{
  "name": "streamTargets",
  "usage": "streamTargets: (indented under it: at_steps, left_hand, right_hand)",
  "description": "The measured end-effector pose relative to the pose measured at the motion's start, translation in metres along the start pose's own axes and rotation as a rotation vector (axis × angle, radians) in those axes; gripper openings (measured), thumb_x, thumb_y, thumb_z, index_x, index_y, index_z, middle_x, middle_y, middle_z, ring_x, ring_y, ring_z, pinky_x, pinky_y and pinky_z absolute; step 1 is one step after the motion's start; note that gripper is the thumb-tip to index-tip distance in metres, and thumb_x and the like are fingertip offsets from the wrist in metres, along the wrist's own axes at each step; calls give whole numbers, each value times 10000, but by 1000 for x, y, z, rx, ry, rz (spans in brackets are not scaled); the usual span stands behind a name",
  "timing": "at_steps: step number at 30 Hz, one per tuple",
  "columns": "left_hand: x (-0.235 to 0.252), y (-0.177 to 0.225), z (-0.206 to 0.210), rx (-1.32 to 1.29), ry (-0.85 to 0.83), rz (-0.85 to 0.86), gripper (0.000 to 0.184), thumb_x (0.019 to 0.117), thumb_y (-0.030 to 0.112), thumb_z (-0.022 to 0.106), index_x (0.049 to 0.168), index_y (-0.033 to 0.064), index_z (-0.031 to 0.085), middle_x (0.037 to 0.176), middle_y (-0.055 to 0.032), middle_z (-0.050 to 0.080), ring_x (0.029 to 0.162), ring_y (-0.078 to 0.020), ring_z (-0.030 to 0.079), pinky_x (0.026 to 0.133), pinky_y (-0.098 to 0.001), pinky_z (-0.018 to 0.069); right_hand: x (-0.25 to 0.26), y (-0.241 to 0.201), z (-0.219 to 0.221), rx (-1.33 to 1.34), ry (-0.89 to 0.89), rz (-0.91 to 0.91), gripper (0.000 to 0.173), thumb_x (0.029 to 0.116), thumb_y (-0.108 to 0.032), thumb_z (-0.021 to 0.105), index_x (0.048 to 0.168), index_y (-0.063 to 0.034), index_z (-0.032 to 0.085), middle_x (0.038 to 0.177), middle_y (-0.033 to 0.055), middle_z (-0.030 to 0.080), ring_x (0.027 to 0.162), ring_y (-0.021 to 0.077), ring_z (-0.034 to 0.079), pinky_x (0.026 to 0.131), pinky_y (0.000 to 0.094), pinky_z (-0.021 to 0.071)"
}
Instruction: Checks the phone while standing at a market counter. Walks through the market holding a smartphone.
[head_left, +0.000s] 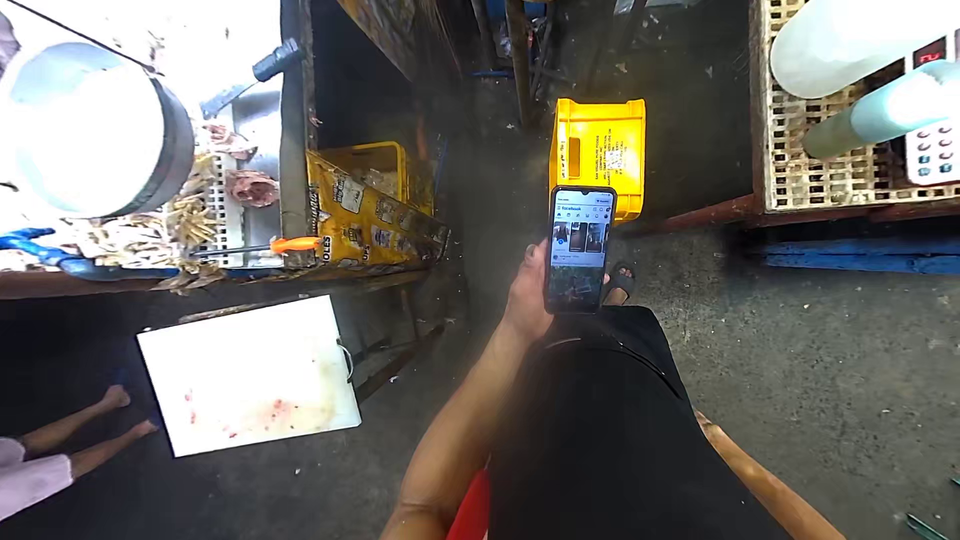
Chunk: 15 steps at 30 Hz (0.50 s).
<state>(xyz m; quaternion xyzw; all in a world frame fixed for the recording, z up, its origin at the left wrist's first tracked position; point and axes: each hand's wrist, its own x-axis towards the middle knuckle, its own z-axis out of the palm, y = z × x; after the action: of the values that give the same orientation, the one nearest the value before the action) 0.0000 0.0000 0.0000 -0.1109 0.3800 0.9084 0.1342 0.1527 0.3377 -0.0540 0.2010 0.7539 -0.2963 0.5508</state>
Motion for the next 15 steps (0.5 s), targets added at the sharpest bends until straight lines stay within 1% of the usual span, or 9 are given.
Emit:
streamTargets:
  at_steps: [1,4,6,7,8,9,10,12,15]
  left_hand:
    - [1,0,1,6,-3,-1,734,1002,676,329,1502,150,438,1373,-145,599,1222,-296,617,1011,-538,527]
    - [2,1,6,5,11,2,723,1001,670,346,1495,151,443,1367,-144,602,1226,-297,614,1015,-542,522]
    - [0,1,7,-3,34,5,722,991,676,384,1476,146,452,1345,-151,612,1214,-305,620,1009,-553,524]
    - [0,1,7,-5,41,7,729,987,682,394,1472,142,450,1339,-155,614,1210,-310,623,1005,-555,527]
    - [0,2,7,-7,42,10,735,988,682,395,1478,136,443,1343,-160,613,1212,-315,622,1006,-558,526]
    - [-1,2,7,-9,38,10,735,994,676,387,1489,135,434,1351,-161,607,1218,-319,617,1013,-562,520]
    - [-1,3,7,-8,35,10,728,1002,666,372,1499,136,426,1355,-160,604,1220,-316,616,1017,-560,518]
    - [-1,4,7,-11,35,12,712,1010,655,363,1492,136,439,1341,-156,614,1206,-312,625,1013,-559,522]
    - [-1,4,9,-11,44,1,706,1009,649,363,1497,145,437,1351,-146,614,1225,-304,617,1024,-567,514]
  right_hand:
    - [8,9,-2,-28,2,-55,423,1075,-146,488,1460,28,484,1428,180,581,1350,180,530,1164,311,383]
    - [20,4,-9,-211,4,-66,410,1077,-124,486,1451,45,506,1477,198,548,1425,228,468,1230,340,279]
    - [51,26,-9,-521,-63,-59,433,1083,-143,472,1478,34,492,1540,213,486,1488,311,388,1265,444,191]
    - [64,31,-13,-622,-89,-25,458,1079,-171,492,1493,24,477,1557,228,457,1493,361,369,1254,504,205]
    - [76,32,-21,-675,-100,22,484,1058,-211,538,1487,10,491,1552,240,455,1472,408,386,1222,565,262]
    - [92,32,-31,-676,-72,57,497,1012,-264,612,1432,-5,555,1499,251,507,1407,444,458,1146,626,362]
    - [109,32,-44,-660,-47,63,487,970,-277,662,1379,-19,602,1439,259,556,1344,464,515,1074,671,420]
    - [130,20,-77,-542,43,-13,350,998,-230,599,1287,-44,666,1318,263,632,1248,456,590,1024,684,452]
    - [117,-28,-117,-303,303,-236,359,1068,-234,456,1262,-32,680,1224,250,677,1163,420,644,1011,651,469]
